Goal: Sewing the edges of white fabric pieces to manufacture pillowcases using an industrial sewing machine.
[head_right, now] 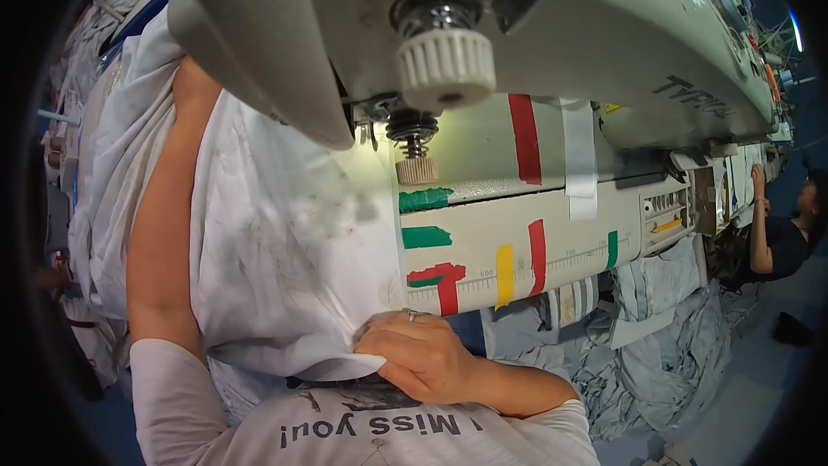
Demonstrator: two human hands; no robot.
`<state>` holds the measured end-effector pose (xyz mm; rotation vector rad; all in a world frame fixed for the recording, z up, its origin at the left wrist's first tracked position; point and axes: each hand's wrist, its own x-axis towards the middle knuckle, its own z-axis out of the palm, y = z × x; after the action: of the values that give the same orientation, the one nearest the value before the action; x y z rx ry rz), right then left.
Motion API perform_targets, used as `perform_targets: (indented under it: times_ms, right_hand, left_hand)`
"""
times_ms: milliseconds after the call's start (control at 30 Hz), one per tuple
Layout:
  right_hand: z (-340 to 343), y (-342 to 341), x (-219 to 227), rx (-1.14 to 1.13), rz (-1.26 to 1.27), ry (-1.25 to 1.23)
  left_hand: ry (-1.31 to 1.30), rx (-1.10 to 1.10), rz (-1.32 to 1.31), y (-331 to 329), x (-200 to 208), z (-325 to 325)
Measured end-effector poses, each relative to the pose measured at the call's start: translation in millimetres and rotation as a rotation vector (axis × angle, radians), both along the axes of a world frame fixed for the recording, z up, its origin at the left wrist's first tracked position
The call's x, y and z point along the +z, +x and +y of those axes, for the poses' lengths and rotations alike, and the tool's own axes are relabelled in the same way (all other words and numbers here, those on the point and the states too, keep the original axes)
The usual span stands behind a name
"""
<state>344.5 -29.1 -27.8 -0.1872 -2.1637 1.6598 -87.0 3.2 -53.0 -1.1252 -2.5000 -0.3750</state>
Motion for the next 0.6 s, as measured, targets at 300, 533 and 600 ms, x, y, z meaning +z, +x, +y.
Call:
perform_targets:
  times_ms: [300, 533, 600]
  right_hand:
    - [43, -42, 4, -0.01, 0.01, 0.027]
    - [76, -69, 3, 0.04, -0.066, 0.077]
    - [80, -74, 1, -0.007, -0.02, 0.09]
  left_hand:
    - [-0.005, 0.024, -0.028, -31, 5, 53]
    - [-0.038, 0.098, -0.022, -72, 4, 90]
    - [-0.045, 0.108, -0.014, -79, 6, 106]
